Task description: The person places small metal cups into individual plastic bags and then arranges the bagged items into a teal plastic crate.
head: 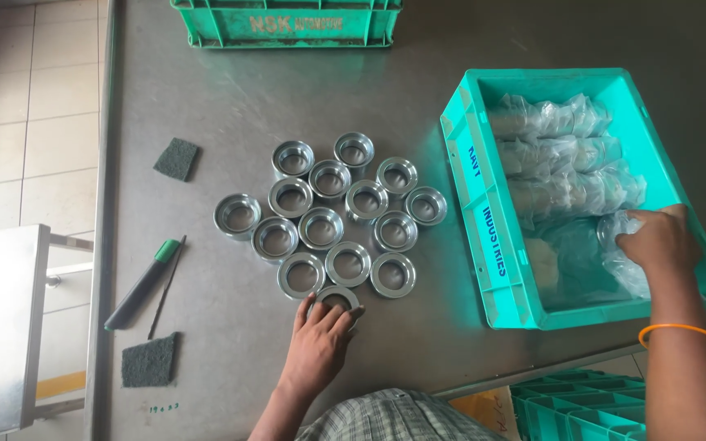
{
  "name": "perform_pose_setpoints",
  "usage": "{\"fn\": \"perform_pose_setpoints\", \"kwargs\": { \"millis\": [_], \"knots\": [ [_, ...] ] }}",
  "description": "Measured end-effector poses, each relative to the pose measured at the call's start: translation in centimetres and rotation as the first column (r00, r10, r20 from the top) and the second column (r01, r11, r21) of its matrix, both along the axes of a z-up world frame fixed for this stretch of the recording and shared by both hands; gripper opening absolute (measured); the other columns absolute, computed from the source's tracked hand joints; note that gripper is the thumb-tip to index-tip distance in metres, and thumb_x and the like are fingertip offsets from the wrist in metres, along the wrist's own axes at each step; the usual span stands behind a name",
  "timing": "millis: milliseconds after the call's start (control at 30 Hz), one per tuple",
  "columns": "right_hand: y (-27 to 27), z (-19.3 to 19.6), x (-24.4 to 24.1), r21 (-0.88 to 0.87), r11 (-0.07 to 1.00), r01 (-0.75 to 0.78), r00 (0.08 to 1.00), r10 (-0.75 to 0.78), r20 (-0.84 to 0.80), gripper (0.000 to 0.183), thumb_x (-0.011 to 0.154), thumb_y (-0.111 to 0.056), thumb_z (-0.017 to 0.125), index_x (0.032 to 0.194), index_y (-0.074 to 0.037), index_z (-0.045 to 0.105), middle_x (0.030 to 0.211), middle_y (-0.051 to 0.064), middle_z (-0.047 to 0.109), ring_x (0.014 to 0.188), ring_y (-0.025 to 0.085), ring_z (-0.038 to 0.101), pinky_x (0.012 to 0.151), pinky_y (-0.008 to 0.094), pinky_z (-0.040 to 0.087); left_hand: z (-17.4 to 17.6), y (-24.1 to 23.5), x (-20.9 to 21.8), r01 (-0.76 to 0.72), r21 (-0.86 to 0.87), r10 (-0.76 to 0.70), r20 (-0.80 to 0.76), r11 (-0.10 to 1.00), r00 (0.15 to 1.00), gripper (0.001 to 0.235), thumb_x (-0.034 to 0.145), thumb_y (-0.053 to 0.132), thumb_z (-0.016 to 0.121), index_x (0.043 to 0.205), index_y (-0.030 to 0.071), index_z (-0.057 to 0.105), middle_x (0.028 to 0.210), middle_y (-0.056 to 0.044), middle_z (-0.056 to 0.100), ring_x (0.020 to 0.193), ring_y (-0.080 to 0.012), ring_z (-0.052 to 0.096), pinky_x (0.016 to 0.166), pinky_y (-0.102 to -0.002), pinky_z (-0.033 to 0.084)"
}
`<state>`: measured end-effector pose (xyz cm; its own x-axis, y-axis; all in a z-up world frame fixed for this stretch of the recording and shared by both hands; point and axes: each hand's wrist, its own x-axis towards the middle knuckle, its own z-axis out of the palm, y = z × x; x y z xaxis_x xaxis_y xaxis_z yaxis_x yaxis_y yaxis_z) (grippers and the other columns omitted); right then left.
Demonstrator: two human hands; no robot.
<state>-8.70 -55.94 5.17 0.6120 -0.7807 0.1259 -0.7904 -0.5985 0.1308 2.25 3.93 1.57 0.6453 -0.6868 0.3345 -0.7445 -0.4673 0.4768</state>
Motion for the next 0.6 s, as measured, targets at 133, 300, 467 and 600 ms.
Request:
{"fn": "perform_pose_setpoints", "kwargs": {
  "millis": [133,300,467,600],
  "knots": [
    [1.9,0.1,0.4,0.213,0.977,0.016,1.000,-0.021,0.018,0.045,0.078,-0.032,0.085,0.123,-0.032,0.078,0.120,0.015,0.074,0.112,0.036,0.070,0.092,0.052,0.057,0.2,0.2,1.3,0.017,0.042,-0.014,-0.076,0.999,0.997,0.048,0.079,0.011,0.074,0.125,0.012,0.061,0.112,-0.004,0.060,0.114,-0.0249,0.055,0.116,-0.051,0.026],
    [1.2,-1.0,1.0,0.203,0.979,-0.027,1.000,0.029,-0.009,0.043,0.074,-0.029,0.088,0.117,-0.027,0.079,0.118,0.010,0.075,0.112,0.036,0.066,0.090,0.051,0.055,-0.5,-0.4,3.9,0.034,0.054,-0.031,-0.059,0.998,0.998,0.053,0.075,0.012,0.076,0.124,0.009,0.057,0.123,-0.007,0.059,0.124,-0.0270,0.052,0.118,-0.051,0.025],
    [-3.9,-2.0,-0.9,0.448,0.881,-0.150,0.888,-0.080,0.453,0.053,0.078,-0.016,0.087,0.128,-0.011,0.068,0.117,0.019,0.071,0.103,0.033,0.069,0.086,0.047,0.055,1.5,-0.5,3.1,-0.041,-0.077,0.042,0.010,0.996,0.999,0.055,0.079,0.010,0.076,0.131,0.009,0.059,0.121,-0.011,0.059,0.122,-0.0345,0.050,0.116,-0.053,0.028],
    [1.7,5.0,-2.6,0.471,0.693,-0.546,0.485,-0.197,0.852,0.053,0.084,-0.008,0.083,0.132,-0.006,0.060,0.126,0.012,0.063,0.109,0.027,0.066,0.083,0.044,0.057,2.5,-2.7,-0.3,-0.142,-0.315,0.094,-0.163,0.938,0.982,0.044,0.083,0.012,0.075,0.125,0.010,0.063,0.120,-0.011,0.062,0.121,-0.0349,0.053,0.111,-0.049,0.035]
  ]
}}
